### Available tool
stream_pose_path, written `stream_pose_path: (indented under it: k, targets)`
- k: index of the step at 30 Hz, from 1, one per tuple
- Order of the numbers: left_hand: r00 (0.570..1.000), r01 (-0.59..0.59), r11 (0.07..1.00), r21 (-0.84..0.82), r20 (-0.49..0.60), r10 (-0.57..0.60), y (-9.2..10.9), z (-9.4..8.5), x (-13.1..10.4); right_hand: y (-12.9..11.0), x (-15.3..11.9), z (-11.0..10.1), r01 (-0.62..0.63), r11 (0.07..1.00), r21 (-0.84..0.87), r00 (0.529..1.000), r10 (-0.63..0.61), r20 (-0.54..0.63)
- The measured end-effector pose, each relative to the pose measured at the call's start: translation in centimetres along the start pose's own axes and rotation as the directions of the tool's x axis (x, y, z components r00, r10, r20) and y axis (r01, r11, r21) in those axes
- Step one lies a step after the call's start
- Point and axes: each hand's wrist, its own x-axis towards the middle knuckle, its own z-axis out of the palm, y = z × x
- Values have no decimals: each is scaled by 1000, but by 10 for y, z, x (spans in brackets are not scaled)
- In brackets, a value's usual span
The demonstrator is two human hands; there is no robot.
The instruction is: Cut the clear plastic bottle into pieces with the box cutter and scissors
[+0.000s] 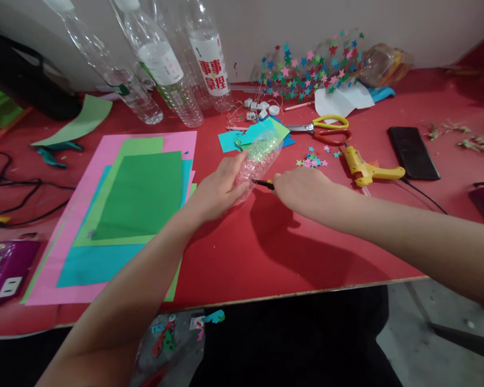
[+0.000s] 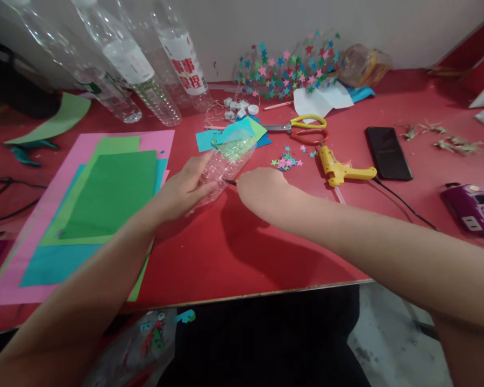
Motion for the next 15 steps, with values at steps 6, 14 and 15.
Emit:
stream_pose_path:
  k: [6, 14, 15]
  targets:
    - [997, 34, 983, -180, 79, -20, -24, -9, 7, 6, 8, 31, -7, 997, 72, 998, 12, -62]
    - [971, 170, 952, 254, -208, -118, -6, -8, 0, -14, -1, 5, -11, 1000, 16, 997, 12, -75]
    - [971, 193, 936, 294, -197, -139, 0, -6, -2, -16, 0, -1, -12, 1000, 6, 998, 12, -60]
